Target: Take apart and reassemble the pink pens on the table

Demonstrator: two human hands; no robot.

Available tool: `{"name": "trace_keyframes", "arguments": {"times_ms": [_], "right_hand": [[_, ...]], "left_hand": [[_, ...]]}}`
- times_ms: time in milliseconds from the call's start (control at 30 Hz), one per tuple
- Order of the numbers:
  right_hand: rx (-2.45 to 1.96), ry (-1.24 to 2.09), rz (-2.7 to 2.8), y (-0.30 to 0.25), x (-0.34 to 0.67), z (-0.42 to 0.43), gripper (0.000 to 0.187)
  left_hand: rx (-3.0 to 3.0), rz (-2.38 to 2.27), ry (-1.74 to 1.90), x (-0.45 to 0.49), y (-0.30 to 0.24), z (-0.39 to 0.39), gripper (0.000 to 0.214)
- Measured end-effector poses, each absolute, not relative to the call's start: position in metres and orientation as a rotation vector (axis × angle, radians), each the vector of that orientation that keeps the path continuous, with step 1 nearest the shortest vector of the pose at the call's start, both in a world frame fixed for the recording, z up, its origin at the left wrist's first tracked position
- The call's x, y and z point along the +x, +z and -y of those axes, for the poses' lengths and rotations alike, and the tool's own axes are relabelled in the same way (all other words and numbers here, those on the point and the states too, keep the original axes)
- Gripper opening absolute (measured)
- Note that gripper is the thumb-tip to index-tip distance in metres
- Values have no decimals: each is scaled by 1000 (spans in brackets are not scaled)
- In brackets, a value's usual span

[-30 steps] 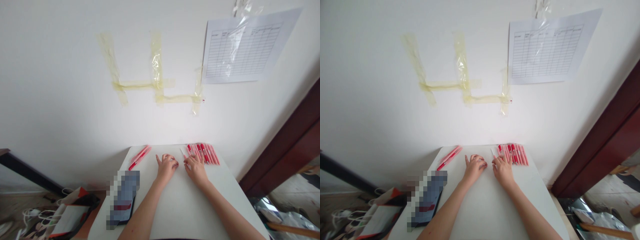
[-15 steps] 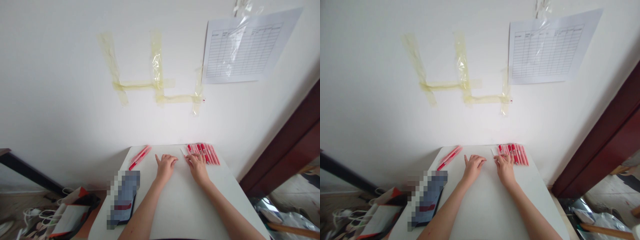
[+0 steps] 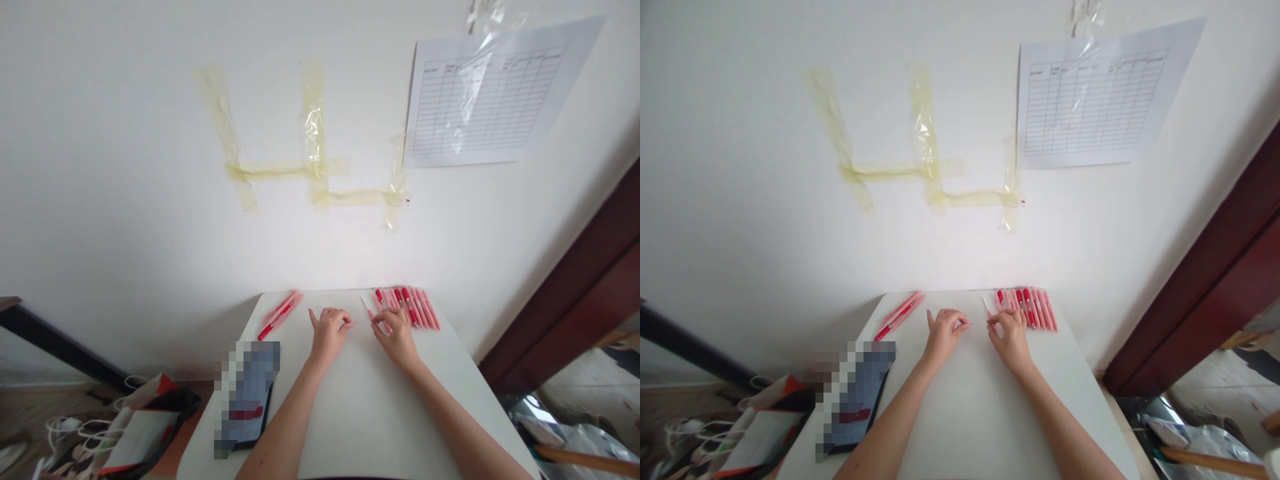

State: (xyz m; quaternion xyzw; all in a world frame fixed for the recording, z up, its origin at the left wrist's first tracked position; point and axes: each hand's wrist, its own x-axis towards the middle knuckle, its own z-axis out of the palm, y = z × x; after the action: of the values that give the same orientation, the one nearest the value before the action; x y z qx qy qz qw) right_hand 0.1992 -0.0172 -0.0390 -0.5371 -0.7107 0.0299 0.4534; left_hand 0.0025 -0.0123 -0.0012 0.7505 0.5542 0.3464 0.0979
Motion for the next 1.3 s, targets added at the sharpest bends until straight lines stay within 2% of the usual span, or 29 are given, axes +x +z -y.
{"name": "trace_keyframes", "arguments": {"times_ms": [300,733,933,1100,1300], "right_hand": [[-1312,129,1759,-43,196,17,19],[-1331,91,1828,-37,192,22,21],[-1314,103,1834,-36,191,23,20],[-1276,94,1865,-39,190,21,16],[-1234,87,1936,-37,190,22,15]], "left_hand": [[2173,-1619,1045,3,0,12,4],[2165,-1562,1051,5,1,14,5],[2114,-1541,1077,7,0,14,9],[2130,-1503,1029,10,-1,16,22],[2167,-1502,981,10,0,16,24]]}}
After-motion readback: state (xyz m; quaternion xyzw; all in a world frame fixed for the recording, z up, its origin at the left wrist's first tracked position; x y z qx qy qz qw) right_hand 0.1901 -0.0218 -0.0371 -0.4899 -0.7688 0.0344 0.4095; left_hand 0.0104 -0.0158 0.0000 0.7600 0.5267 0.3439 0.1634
